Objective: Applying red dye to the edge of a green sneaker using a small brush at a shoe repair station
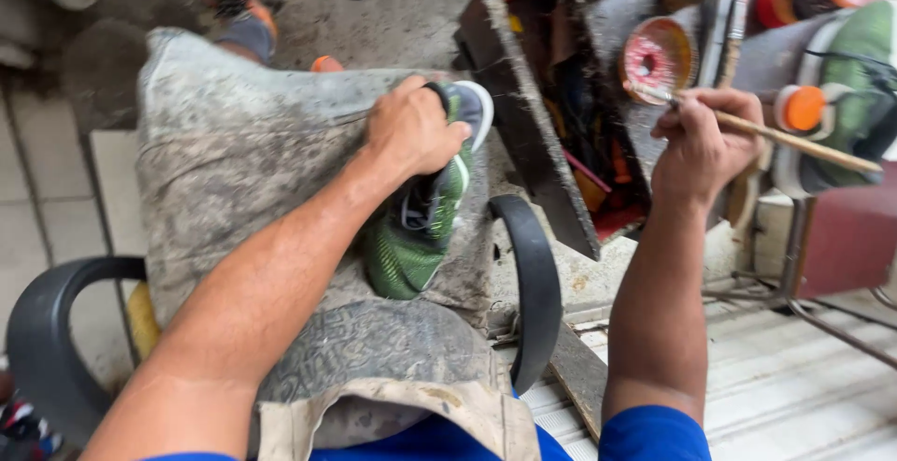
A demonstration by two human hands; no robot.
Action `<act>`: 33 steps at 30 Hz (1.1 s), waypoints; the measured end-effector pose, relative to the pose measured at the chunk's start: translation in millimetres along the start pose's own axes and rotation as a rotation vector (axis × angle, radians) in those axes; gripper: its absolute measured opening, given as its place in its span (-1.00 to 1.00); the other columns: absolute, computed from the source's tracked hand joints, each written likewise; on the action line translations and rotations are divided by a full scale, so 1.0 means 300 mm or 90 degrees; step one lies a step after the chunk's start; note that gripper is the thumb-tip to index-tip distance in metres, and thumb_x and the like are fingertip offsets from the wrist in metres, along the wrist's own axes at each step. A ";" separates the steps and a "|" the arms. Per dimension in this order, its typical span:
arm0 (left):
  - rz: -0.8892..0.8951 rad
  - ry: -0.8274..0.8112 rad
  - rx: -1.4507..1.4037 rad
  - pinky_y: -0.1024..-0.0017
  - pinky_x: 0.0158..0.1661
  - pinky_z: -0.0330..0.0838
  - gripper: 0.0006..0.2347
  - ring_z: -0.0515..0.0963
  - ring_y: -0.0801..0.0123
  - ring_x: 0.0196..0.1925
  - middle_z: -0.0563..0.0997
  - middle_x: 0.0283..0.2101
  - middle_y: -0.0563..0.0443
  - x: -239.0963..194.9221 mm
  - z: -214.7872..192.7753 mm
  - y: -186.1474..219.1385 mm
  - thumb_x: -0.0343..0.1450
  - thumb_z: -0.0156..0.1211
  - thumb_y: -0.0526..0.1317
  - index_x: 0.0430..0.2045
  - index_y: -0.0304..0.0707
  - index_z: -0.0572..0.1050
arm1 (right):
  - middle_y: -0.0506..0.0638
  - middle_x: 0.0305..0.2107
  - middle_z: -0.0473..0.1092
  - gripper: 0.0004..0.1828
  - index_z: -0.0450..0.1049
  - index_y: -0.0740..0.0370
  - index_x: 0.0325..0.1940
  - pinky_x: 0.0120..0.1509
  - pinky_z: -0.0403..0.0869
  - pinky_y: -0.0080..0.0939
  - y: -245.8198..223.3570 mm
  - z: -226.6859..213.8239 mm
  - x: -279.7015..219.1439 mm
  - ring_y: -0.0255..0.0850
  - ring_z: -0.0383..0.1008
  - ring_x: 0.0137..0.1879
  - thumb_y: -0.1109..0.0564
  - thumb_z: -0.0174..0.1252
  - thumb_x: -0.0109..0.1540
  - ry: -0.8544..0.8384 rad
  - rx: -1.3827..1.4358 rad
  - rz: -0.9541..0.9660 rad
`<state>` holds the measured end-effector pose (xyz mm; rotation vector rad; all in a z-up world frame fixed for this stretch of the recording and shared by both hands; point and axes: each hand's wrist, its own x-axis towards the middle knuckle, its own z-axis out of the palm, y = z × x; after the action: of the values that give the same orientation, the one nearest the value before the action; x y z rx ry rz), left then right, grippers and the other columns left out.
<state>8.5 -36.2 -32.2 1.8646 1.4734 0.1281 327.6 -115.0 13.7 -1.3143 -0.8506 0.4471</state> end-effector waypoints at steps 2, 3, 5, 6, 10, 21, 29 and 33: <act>0.007 -0.002 0.007 -0.07 0.00 0.54 -0.61 0.64 -0.19 0.00 0.57 -0.04 -0.14 0.014 0.006 -0.016 0.27 0.30 0.07 -0.33 -0.33 0.68 | 0.39 -0.47 0.42 -0.84 0.38 0.43 -0.25 -0.49 0.51 -0.14 -0.060 0.073 -0.078 -0.06 0.48 -0.55 0.47 0.22 0.17 -0.023 0.027 0.007; 0.012 -0.006 0.020 -0.01 0.01 0.53 -0.65 0.65 -0.13 -0.01 0.58 -0.09 -0.10 0.014 0.007 -0.019 0.28 0.32 0.06 -0.37 -0.28 0.68 | 0.42 -0.44 0.43 -0.84 0.41 0.48 -0.27 -0.50 0.49 -0.12 -0.074 0.111 -0.114 -0.05 0.48 -0.53 0.50 0.25 0.14 -0.108 0.006 -0.037; 0.018 -0.012 0.032 0.04 0.01 0.53 -0.68 0.66 -0.07 -0.03 0.60 -0.15 -0.07 0.020 0.009 -0.021 0.29 0.34 0.05 -0.40 -0.23 0.69 | 0.46 -0.41 0.43 -0.83 0.43 0.53 -0.30 -0.52 0.46 -0.09 -0.093 0.178 -0.163 -0.04 0.48 -0.52 0.54 0.28 0.11 -0.191 -0.017 -0.081; 0.022 -0.015 0.040 0.04 0.00 0.53 -0.69 0.66 -0.06 -0.03 0.60 -0.16 -0.06 0.026 0.012 -0.025 0.29 0.35 0.06 -0.42 -0.23 0.68 | 0.40 -0.41 0.46 -0.84 0.48 0.49 -0.30 -0.50 0.46 -0.13 -0.093 0.210 -0.183 -0.07 0.49 -0.50 0.56 0.27 0.11 -0.254 -0.022 -0.098; 0.031 -0.012 0.049 0.06 -0.02 0.53 -0.68 0.66 -0.04 -0.06 0.61 -0.19 -0.07 0.010 -0.018 -0.010 0.31 0.39 0.07 -0.45 -0.23 0.69 | 0.32 -0.38 0.52 -0.84 0.58 0.45 -0.32 -0.32 0.47 -0.13 -0.047 0.294 -0.201 0.00 0.58 -0.26 0.55 0.33 0.09 -0.397 -0.071 -0.151; 0.048 -0.015 0.001 0.06 -0.03 0.55 -0.73 0.65 -0.11 -0.07 0.57 -0.22 -0.16 -0.020 -0.048 0.011 0.36 0.42 0.00 -0.43 -0.25 0.68 | 0.24 -0.41 0.54 -0.81 0.54 0.36 -0.36 -0.33 0.51 -0.05 -0.087 0.374 -0.209 0.11 0.62 -0.25 0.55 0.29 0.13 -0.456 -0.221 -0.246; 0.057 -0.009 0.017 0.02 -0.02 0.54 -0.70 0.64 -0.17 -0.07 0.55 -0.15 -0.12 -0.014 -0.020 0.004 0.34 0.41 0.05 -0.47 -0.24 0.69 | 0.14 -0.38 0.56 -0.80 0.54 0.24 -0.35 -0.32 0.51 -0.06 -0.072 0.381 -0.193 0.09 0.63 -0.25 0.48 0.31 0.12 -0.487 -0.277 -0.290; 0.046 -0.007 0.012 0.04 -0.02 0.53 -0.70 0.64 -0.16 -0.06 0.53 -0.14 -0.14 -0.021 -0.019 0.009 0.35 0.41 0.04 -0.48 -0.24 0.69 | 0.12 -0.41 0.54 -0.79 0.53 0.22 -0.40 -0.33 0.51 -0.06 -0.089 0.384 -0.210 0.07 0.61 -0.29 0.48 0.28 0.08 -0.501 -0.287 -0.293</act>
<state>5.8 -39.0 -24.3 1.9323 1.4052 0.1387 196.1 -91.1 23.7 -1.2848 -1.9534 0.4149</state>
